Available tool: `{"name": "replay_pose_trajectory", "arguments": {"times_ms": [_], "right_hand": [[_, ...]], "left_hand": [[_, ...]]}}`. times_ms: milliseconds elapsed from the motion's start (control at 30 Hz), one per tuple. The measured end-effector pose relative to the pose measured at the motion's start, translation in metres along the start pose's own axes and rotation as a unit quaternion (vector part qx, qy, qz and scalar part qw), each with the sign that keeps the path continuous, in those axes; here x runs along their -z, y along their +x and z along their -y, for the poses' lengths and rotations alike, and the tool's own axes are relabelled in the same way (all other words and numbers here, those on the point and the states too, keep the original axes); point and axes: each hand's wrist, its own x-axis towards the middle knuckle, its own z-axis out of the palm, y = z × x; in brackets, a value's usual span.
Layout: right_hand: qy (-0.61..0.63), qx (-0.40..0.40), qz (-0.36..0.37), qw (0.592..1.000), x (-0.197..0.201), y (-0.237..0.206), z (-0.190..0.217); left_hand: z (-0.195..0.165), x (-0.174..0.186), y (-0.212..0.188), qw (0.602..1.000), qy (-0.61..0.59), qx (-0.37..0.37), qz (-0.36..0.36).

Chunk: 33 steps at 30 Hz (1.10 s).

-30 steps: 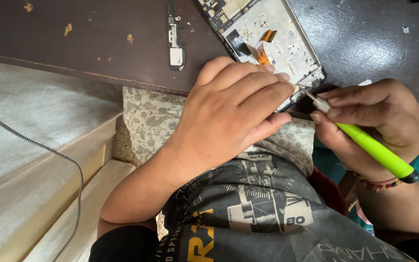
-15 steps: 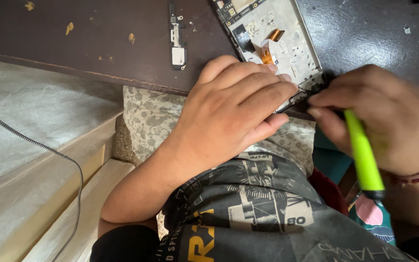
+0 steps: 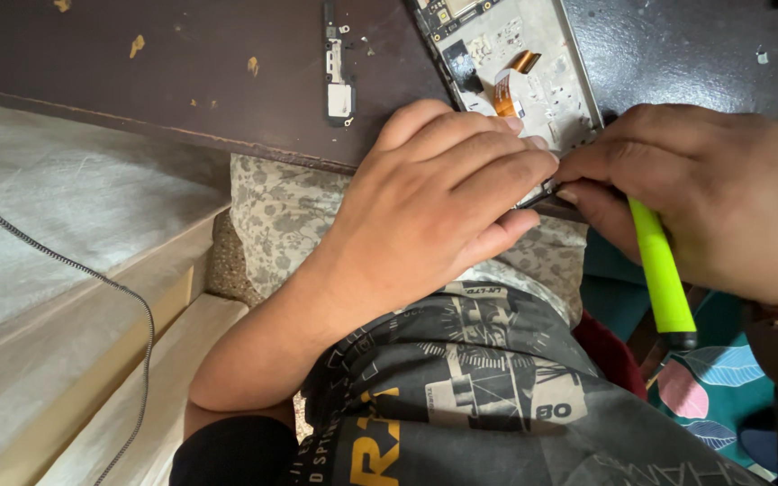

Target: The person repairs a disassembled smartphone lying on a wooden desk, using a green-handled screwdriver to work on screws and small components along the phone's edge while steadying the device with the other hand. They reposition the phone and continue driving screws, with small removed parts and a battery resting on the desk nearby.

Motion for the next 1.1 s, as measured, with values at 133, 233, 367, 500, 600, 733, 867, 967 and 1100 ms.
{"name": "replay_pose_trajectory", "arguments": {"times_ms": [133,233,367,500,600,733,867,967,1100], "right_hand": [[0.032,-0.039,0.034,0.998,0.001,0.002,-0.001],[0.029,-0.049,0.056,0.997,0.001,0.004,-0.003],[-0.006,-0.056,0.092,0.994,0.001,0.005,-0.004],[-0.012,-0.04,0.084,0.996,0.002,0.006,-0.004],[-0.024,-0.044,0.097,0.994,0.003,0.007,-0.004],[-0.028,-0.055,0.108,0.992,0.003,0.009,-0.003],[-0.039,-0.075,0.117,0.99,0.004,0.009,0.0],[-0.045,-0.061,0.105,0.992,0.004,0.009,0.0],[-0.03,-0.059,0.089,0.994,0.005,0.008,0.001]], "left_hand": [[0.001,0.0,-0.001,1.0,-0.002,0.0,0.004],[0.001,0.0,-0.001,1.0,0.003,-0.001,0.003],[0.001,0.0,0.0,1.0,-0.006,0.005,-0.003],[-0.001,0.003,0.002,1.0,-0.013,0.008,-0.005],[-0.003,0.006,0.005,1.0,-0.009,0.006,-0.011],[-0.005,0.007,0.009,1.0,-0.008,0.001,-0.015],[-0.005,0.008,0.01,1.0,-0.005,0.003,-0.014],[-0.005,0.008,0.01,1.0,-0.004,0.002,-0.015],[-0.005,0.008,0.01,1.0,-0.004,0.002,-0.012]]}}
